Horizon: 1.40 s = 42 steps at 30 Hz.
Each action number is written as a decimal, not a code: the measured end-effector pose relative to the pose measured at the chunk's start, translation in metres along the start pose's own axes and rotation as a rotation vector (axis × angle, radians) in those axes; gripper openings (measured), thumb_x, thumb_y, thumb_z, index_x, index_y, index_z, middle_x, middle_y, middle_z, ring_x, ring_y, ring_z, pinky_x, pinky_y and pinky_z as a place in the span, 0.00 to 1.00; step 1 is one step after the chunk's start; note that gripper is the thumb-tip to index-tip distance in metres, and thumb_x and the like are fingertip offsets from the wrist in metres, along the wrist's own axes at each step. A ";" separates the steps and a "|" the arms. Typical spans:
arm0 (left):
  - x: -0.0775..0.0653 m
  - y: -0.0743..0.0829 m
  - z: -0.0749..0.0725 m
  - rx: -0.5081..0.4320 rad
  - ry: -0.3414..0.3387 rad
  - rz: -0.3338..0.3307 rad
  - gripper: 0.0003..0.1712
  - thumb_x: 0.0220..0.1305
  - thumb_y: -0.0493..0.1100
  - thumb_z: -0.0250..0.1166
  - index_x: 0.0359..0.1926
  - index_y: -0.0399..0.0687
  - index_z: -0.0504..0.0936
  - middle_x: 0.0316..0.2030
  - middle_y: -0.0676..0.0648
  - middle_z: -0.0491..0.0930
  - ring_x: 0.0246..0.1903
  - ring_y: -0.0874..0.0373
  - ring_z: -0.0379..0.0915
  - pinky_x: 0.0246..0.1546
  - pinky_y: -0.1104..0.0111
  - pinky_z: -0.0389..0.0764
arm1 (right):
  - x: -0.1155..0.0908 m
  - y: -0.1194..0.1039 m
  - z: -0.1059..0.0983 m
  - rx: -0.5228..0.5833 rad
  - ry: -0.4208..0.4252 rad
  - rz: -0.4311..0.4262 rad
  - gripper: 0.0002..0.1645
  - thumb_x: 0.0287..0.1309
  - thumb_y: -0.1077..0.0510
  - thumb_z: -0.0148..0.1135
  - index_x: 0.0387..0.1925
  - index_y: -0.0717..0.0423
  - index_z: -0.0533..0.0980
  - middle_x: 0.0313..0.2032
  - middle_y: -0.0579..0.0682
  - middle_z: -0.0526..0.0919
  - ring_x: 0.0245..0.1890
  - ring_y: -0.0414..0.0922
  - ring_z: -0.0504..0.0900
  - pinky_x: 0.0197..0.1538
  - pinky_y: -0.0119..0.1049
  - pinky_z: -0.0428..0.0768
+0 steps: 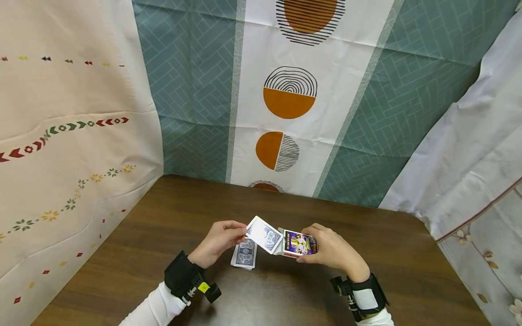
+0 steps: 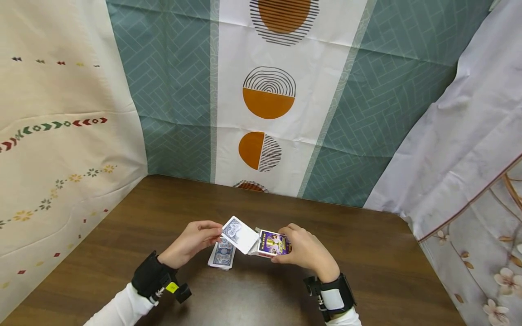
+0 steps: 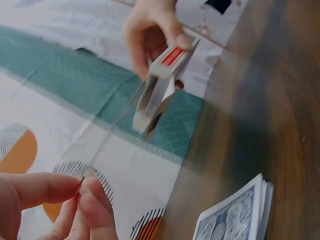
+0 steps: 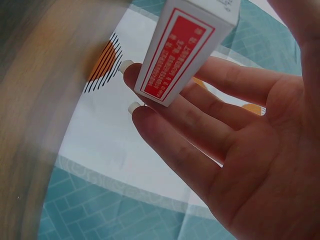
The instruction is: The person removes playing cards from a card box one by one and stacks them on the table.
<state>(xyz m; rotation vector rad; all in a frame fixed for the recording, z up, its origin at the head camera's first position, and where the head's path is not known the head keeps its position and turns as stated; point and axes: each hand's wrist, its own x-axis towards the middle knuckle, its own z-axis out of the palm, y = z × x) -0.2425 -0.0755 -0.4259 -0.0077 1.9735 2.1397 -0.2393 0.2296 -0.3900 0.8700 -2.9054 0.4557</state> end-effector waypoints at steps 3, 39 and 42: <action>0.008 0.000 -0.010 -0.010 -0.022 -0.012 0.18 0.65 0.35 0.62 0.52 0.25 0.77 0.32 0.49 0.80 0.31 0.62 0.76 0.38 0.73 0.79 | 0.000 0.003 0.001 -0.001 0.004 -0.010 0.35 0.38 0.42 0.78 0.47 0.57 0.78 0.42 0.47 0.80 0.34 0.37 0.75 0.36 0.29 0.74; 0.066 -0.024 -0.028 0.661 0.063 -0.019 0.04 0.51 0.36 0.73 0.29 0.39 0.88 0.28 0.50 0.83 0.27 0.59 0.71 0.27 0.71 0.71 | 0.006 0.014 0.006 0.020 -0.051 0.026 0.37 0.38 0.41 0.78 0.47 0.59 0.78 0.41 0.47 0.80 0.34 0.38 0.74 0.36 0.29 0.74; 0.067 -0.026 -0.026 0.672 0.078 -0.008 0.04 0.50 0.35 0.74 0.28 0.39 0.88 0.28 0.49 0.83 0.28 0.58 0.70 0.27 0.71 0.69 | 0.005 0.014 0.005 0.019 -0.050 0.022 0.37 0.38 0.42 0.78 0.47 0.59 0.78 0.41 0.47 0.80 0.34 0.38 0.75 0.36 0.29 0.75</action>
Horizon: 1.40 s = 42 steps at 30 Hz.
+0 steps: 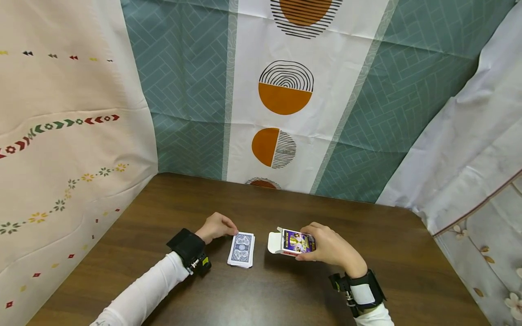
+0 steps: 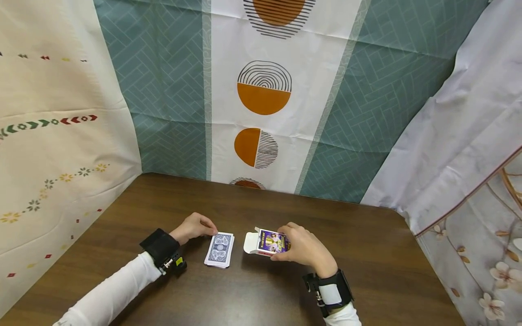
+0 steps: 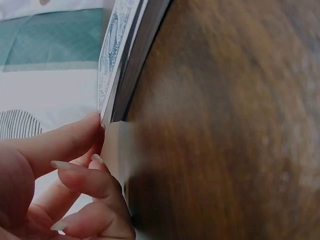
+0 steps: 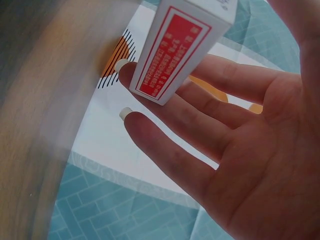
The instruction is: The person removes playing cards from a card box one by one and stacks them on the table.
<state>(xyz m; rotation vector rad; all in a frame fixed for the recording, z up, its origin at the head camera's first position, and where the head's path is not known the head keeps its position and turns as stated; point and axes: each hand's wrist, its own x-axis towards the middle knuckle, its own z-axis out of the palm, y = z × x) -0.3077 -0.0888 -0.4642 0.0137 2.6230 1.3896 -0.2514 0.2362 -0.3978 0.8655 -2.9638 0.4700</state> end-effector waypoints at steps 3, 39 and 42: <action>0.001 -0.001 0.001 0.012 0.016 0.009 0.03 0.50 0.35 0.74 0.28 0.39 0.88 0.28 0.49 0.83 0.28 0.58 0.69 0.26 0.71 0.68 | 0.000 -0.001 -0.001 0.001 -0.004 -0.003 0.37 0.38 0.42 0.78 0.47 0.59 0.78 0.41 0.48 0.80 0.35 0.38 0.75 0.37 0.29 0.75; -0.047 0.055 0.023 -0.051 -0.173 0.341 0.06 0.59 0.39 0.68 0.33 0.40 0.87 0.28 0.48 0.82 0.26 0.61 0.69 0.28 0.70 0.70 | 0.000 -0.006 -0.001 0.004 -0.021 -0.006 0.37 0.38 0.41 0.78 0.47 0.58 0.78 0.41 0.47 0.80 0.34 0.38 0.74 0.36 0.29 0.74; -0.053 0.071 0.035 -0.059 -0.208 0.358 0.06 0.59 0.40 0.68 0.32 0.40 0.87 0.26 0.51 0.80 0.25 0.61 0.66 0.25 0.71 0.67 | -0.001 -0.007 -0.002 0.012 -0.016 -0.019 0.37 0.38 0.41 0.78 0.47 0.59 0.78 0.41 0.47 0.80 0.34 0.37 0.74 0.36 0.29 0.74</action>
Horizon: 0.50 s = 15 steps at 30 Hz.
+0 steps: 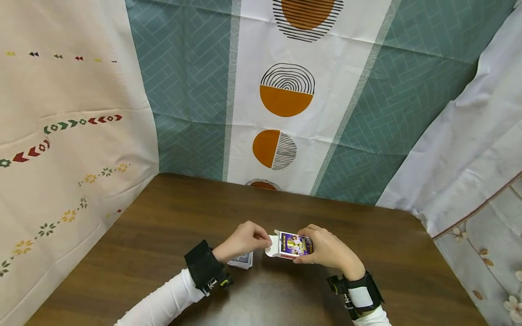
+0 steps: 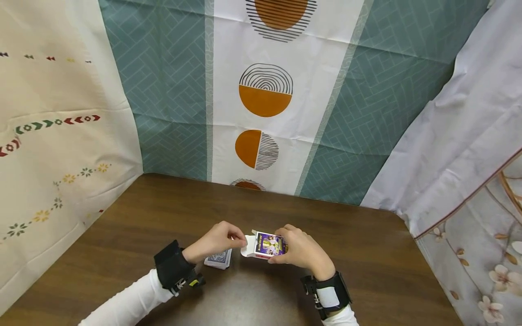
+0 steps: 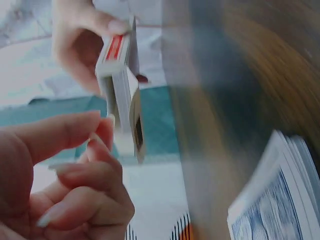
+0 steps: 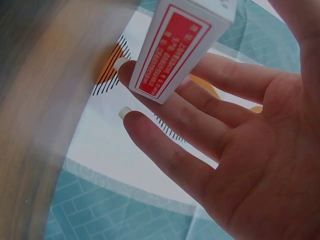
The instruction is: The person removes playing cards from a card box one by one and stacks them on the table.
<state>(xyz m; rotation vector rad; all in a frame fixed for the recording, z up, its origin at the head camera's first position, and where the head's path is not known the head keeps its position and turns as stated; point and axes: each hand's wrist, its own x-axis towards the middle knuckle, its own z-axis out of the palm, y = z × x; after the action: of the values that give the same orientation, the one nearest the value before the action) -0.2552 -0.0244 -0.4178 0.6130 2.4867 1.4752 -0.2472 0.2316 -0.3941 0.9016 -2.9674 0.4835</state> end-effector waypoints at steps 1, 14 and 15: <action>0.001 0.003 0.004 0.003 0.007 -0.003 0.07 0.59 0.40 0.68 0.31 0.39 0.87 0.25 0.51 0.80 0.24 0.62 0.66 0.24 0.71 0.66 | 0.000 0.000 0.000 0.002 0.000 -0.004 0.37 0.38 0.41 0.78 0.47 0.59 0.78 0.41 0.47 0.80 0.34 0.37 0.74 0.36 0.28 0.74; 0.007 0.011 0.016 0.005 0.031 -0.075 0.11 0.55 0.43 0.71 0.26 0.37 0.85 0.22 0.53 0.75 0.22 0.63 0.64 0.21 0.74 0.63 | -0.003 -0.009 -0.003 -0.010 0.019 -0.047 0.35 0.39 0.40 0.77 0.46 0.56 0.78 0.42 0.46 0.79 0.33 0.36 0.74 0.35 0.28 0.74; 0.007 0.010 0.016 -0.003 0.022 -0.085 0.11 0.55 0.43 0.71 0.26 0.37 0.85 0.24 0.53 0.76 0.23 0.63 0.65 0.21 0.74 0.63 | -0.003 -0.010 -0.004 -0.005 0.018 -0.050 0.35 0.39 0.40 0.77 0.46 0.56 0.78 0.42 0.45 0.79 0.33 0.36 0.74 0.35 0.28 0.74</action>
<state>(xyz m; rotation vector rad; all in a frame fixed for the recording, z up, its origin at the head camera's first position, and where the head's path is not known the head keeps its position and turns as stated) -0.2528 -0.0042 -0.4165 0.4868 2.4940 1.4617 -0.2395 0.2263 -0.3881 0.9632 -2.9206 0.4805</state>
